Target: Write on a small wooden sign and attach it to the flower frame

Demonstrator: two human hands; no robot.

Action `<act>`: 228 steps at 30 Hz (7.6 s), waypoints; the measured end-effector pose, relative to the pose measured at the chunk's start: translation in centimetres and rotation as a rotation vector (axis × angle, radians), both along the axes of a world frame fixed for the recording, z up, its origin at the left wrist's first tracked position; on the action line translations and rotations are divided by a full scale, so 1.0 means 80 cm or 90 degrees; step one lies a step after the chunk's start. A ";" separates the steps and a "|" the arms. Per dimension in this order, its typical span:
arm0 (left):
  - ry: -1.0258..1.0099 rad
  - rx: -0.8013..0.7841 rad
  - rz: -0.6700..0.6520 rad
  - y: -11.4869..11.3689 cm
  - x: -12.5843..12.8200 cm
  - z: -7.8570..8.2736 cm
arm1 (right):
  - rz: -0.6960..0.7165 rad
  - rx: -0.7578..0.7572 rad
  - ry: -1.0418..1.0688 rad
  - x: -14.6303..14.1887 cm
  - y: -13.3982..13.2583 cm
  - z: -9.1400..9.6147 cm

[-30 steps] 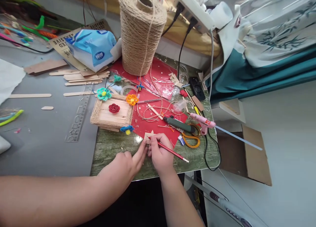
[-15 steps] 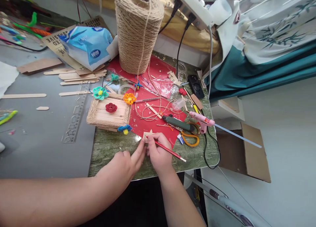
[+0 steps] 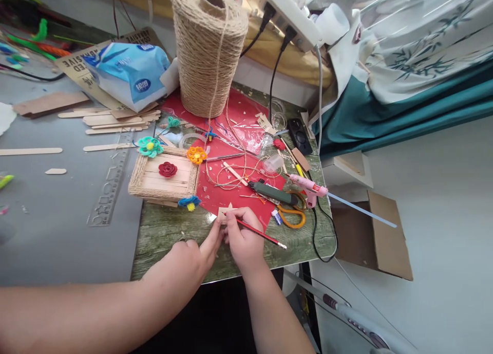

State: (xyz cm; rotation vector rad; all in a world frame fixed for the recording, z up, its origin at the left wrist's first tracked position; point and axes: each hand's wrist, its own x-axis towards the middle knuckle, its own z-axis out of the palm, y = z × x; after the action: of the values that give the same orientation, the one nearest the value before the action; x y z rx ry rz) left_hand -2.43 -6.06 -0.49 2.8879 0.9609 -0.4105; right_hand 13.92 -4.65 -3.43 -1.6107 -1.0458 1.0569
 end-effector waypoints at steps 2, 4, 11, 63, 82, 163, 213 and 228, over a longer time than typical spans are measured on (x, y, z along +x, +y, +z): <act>0.013 -0.005 -0.007 0.001 0.000 0.002 | -0.012 -0.006 -0.002 -0.001 0.000 -0.001; 0.023 -0.002 -0.011 0.002 0.000 0.004 | -0.019 -0.007 -0.007 -0.002 0.000 -0.001; 0.050 -0.007 -0.021 -0.001 0.003 0.003 | 0.004 0.006 -0.005 0.001 0.000 -0.002; 0.059 0.013 -0.039 -0.003 0.002 -0.005 | 0.012 -0.003 -0.034 0.002 0.000 -0.003; 0.067 0.023 -0.037 -0.004 0.002 -0.004 | 0.025 0.001 -0.095 0.004 -0.001 0.000; 0.064 0.017 -0.044 -0.001 0.001 -0.002 | 0.044 0.007 -0.094 0.008 0.001 -0.003; 0.044 -0.014 -0.026 0.000 0.003 -0.002 | 0.041 -0.001 -0.107 0.005 0.001 0.000; 0.032 -0.030 -0.018 0.000 0.002 -0.001 | 0.052 -0.009 -0.101 0.007 0.001 -0.003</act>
State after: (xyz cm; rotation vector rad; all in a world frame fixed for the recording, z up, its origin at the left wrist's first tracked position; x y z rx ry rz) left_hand -2.23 -6.04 -0.58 2.8650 0.9047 -0.5028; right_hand 14.47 -4.59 -3.64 -1.6968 -1.2207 1.0053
